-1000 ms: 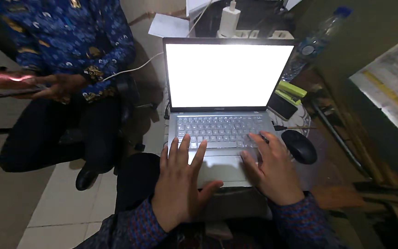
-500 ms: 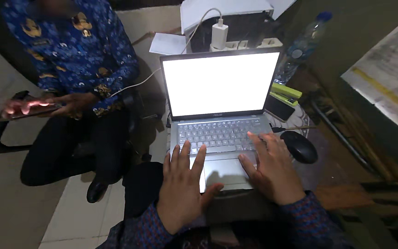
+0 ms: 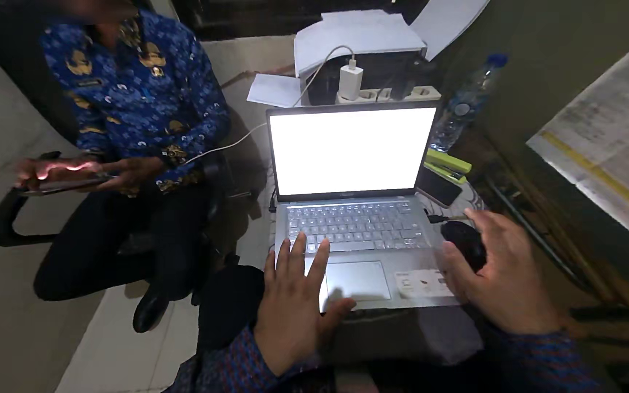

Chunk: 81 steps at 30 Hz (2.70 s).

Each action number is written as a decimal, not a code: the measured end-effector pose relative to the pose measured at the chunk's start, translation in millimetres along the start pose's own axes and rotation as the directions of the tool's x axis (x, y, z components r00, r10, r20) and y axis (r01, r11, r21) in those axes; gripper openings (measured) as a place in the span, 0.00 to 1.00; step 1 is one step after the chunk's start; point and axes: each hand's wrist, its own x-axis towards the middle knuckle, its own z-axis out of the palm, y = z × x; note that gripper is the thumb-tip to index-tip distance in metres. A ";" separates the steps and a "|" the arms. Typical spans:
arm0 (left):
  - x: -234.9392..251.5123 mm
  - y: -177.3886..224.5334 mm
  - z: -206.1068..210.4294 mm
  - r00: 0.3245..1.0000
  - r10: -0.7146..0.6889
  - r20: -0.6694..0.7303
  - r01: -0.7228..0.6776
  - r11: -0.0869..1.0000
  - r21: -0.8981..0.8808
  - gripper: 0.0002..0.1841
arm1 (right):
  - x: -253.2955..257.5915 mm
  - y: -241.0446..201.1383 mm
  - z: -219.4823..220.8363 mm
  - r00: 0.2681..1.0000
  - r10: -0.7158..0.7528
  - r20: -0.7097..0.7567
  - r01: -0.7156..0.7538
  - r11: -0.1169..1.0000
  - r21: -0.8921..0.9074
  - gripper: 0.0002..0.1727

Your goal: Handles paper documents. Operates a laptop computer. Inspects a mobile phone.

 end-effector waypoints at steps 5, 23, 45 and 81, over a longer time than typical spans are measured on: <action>1.1 1.0 0.1 1.000 -0.002 0.015 0.002 1.000 0.009 0.53 | -6.5 51.9 0.0 0.996 0.047 -0.075 -0.049 0.998 -0.027 0.43; -0.5 -1.3 0.4 1.000 0.005 -0.008 -0.005 1.000 0.017 0.54 | -13.7 60.3 20.6 0.999 0.011 0.053 -0.007 0.998 -0.069 0.30; -1.2 -1.8 -0.5 1.000 -0.005 0.004 0.005 1.000 -0.011 0.53 | -14.3 60.1 20.4 0.998 0.034 0.056 -0.030 0.997 -0.072 0.28; 0.3 0.6 -4.5 0.999 -0.045 0.026 0.047 0.995 -0.092 0.51 | -16.0 59.0 15.6 0.998 0.009 0.064 -0.002 0.994 -0.108 0.29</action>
